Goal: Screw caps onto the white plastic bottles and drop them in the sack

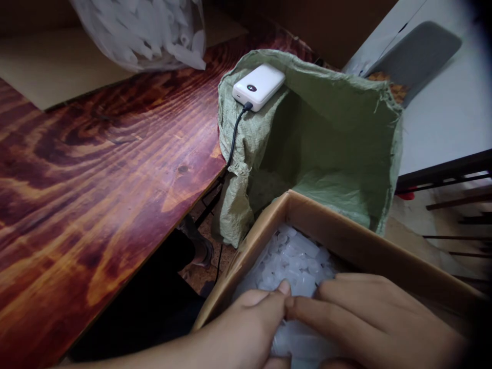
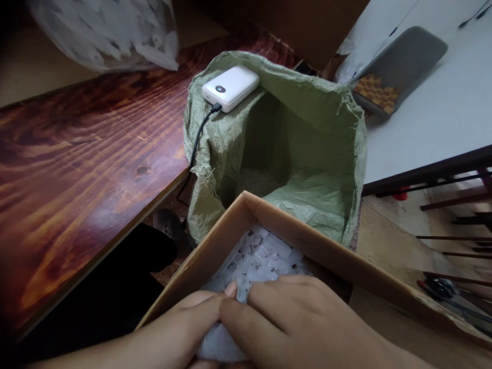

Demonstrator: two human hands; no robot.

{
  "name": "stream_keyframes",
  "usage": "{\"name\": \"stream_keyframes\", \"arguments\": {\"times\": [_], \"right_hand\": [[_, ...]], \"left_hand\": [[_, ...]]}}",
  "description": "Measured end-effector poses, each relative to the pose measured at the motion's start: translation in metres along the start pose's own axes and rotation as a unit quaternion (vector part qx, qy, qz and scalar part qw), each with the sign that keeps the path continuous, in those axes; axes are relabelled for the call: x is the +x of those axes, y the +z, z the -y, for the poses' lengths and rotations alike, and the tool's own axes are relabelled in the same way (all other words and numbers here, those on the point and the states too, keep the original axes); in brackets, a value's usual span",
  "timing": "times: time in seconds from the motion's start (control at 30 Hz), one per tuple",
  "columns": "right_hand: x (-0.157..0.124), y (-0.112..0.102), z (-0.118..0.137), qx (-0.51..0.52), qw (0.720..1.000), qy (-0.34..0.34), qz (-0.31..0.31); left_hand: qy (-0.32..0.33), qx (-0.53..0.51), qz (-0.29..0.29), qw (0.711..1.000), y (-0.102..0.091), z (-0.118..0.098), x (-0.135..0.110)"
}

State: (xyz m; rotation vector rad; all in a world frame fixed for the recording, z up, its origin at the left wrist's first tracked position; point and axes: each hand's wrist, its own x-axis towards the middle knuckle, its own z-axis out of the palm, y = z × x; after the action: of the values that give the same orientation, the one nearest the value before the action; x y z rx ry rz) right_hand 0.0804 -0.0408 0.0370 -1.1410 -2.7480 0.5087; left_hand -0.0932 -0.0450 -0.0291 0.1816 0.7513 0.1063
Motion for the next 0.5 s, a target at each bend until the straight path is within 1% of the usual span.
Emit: {"name": "stream_keyframes", "arguments": {"times": [0.03, 0.1, 0.2, 0.3, 0.4, 0.5], "right_hand": [[0.002, 0.0021, -0.0001, 0.026, 1.0, 0.004, -0.006], [0.0044, 0.0045, -0.0007, 0.072, 0.997, 0.004, -0.001], [0.0039, 0.0049, -0.0023, 0.091, 0.996, 0.005, 0.003], [0.0031, 0.0038, -0.0035, 0.111, 0.993, 0.02, 0.016], [0.0044, 0.0026, -0.0034, 0.099, 0.995, 0.011, 0.021], [0.0059, 0.0023, -0.0024, 0.065, 0.998, 0.01, 0.02]], "left_hand": [[-0.003, 0.022, 0.013, 1.0, -0.0002, -0.0004, -0.0014], [-0.007, 0.038, 0.011, 0.999, 0.0005, -0.0015, -0.0038], [0.003, 0.032, -0.021, 0.999, 0.0018, -0.0014, -0.0042], [0.008, 0.035, -0.012, 0.999, 0.0013, 0.0, -0.0029], [0.006, 0.037, -0.003, 0.999, 0.0001, 0.0012, -0.0024], [0.008, 0.042, -0.018, 0.999, 0.0005, 0.0006, -0.0033]]}}
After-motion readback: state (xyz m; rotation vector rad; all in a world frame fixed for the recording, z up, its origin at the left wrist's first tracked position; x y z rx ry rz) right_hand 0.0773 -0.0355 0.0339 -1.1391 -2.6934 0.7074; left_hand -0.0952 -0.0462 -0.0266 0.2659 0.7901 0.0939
